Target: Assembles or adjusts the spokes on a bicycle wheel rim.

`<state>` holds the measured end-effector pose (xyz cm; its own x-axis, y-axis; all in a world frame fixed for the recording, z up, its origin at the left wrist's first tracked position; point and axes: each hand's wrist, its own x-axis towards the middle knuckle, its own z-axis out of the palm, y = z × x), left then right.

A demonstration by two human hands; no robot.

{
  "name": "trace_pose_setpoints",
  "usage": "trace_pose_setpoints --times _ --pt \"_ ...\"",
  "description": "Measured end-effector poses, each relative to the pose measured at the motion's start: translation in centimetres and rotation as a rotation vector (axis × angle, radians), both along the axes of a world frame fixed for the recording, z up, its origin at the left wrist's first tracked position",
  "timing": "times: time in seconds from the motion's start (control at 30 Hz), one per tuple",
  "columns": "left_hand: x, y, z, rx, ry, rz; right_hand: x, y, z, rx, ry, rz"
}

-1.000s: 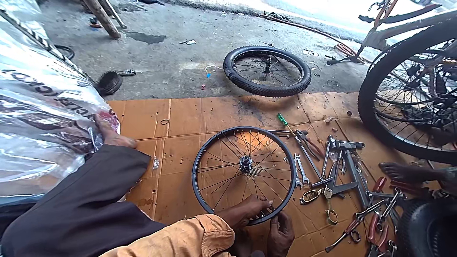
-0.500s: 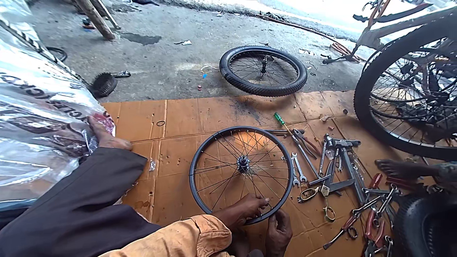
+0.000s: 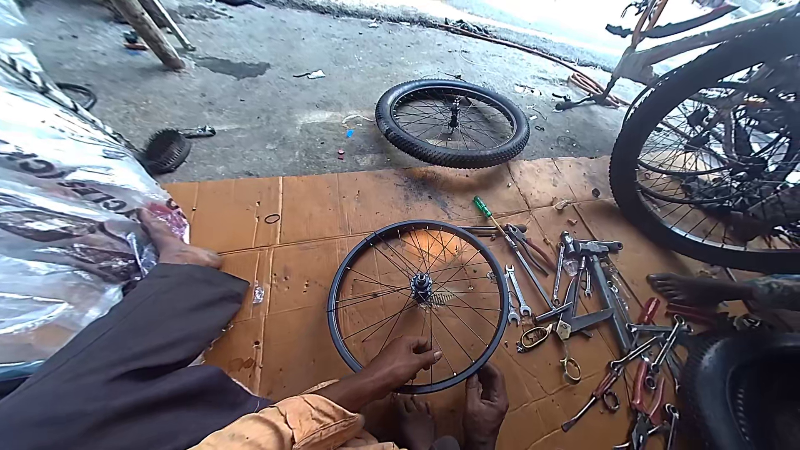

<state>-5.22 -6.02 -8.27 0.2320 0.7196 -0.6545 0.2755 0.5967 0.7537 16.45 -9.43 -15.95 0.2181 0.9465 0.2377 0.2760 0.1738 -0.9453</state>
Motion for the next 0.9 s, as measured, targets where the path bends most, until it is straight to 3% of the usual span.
trace_pose_setpoints --times 0.47,0.63,0.77,0.9 --pt "-0.69 -0.49 -0.01 0.057 0.027 0.003 0.01 0.36 0.2 0.041 -0.094 -0.015" --pt "-0.67 -0.42 -0.03 0.049 0.054 -0.008 -0.22 0.23 0.25 0.015 -0.004 -0.002" --pt "-0.8 -0.42 -0.04 0.076 0.139 -0.021 -0.04 0.33 0.17 0.031 -0.087 -0.015" --pt "-1.06 -0.64 -0.04 0.126 0.278 -0.005 -0.28 0.18 0.04 0.023 0.003 -0.002"
